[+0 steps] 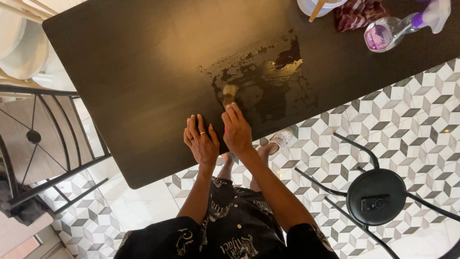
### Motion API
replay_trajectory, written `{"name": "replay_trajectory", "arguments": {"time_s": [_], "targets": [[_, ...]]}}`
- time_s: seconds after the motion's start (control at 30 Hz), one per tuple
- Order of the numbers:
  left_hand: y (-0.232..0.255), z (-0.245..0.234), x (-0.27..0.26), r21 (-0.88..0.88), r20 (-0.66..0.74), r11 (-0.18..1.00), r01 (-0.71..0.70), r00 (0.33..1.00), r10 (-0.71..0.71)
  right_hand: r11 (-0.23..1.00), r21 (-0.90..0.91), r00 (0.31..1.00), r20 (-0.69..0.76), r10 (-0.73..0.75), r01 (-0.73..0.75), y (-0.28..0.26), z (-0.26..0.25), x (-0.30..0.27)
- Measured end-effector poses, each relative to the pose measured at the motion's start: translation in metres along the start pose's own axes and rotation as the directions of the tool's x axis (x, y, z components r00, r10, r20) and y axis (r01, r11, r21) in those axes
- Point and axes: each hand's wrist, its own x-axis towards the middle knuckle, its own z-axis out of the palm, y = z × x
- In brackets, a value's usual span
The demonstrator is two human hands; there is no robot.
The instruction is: The person applies a dark liquid to a table surface using a brush and then wipes the area with a cloth. They subsequently use the brush to paint a square outline on the table.
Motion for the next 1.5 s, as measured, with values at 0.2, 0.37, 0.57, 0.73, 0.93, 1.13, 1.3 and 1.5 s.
{"name": "replay_trajectory", "arguments": {"time_s": [0.2,0.37,0.57,0.73,0.93,1.13,1.3,1.5], "targets": [[-0.002,0.003,-0.001,-0.006,-0.042,1.000,-0.027,0.999,0.027,0.965,0.008,0.939,0.228,-0.257,0.262,0.055,-0.026,-0.024],[-0.001,0.001,-0.002,0.002,-0.018,1.000,-0.024,1.000,0.024,0.910,-0.127,0.853,0.418,-0.313,0.396,0.116,-0.064,-0.017],[0.000,0.002,-0.001,-0.014,-0.015,1.000,-0.006,1.000,0.006,0.938,-0.262,0.959,0.228,-0.168,0.227,0.159,-0.110,0.001],[-0.001,0.001,-0.001,-0.001,-0.006,1.000,-0.017,1.000,0.017,0.949,-0.312,0.997,0.077,-0.014,0.037,0.169,-0.128,-0.004],[0.001,0.002,0.000,-0.003,0.001,1.000,-0.004,1.000,0.004,0.957,-0.221,0.978,-0.129,0.161,-0.187,0.138,-0.091,-0.028],[0.001,0.000,0.000,0.010,-0.004,1.000,-0.008,1.000,0.008,0.948,-0.123,0.951,-0.142,0.274,-0.292,0.070,-0.040,-0.052],[0.001,0.000,-0.001,0.018,0.000,1.000,-0.008,1.000,0.008,0.973,0.109,0.979,0.026,0.202,-0.203,0.030,-0.009,-0.074],[0.001,-0.002,-0.001,0.005,-0.019,1.000,-0.009,1.000,0.010,0.997,0.080,1.000,0.021,0.009,-0.010,0.008,-0.016,-0.088]]}}
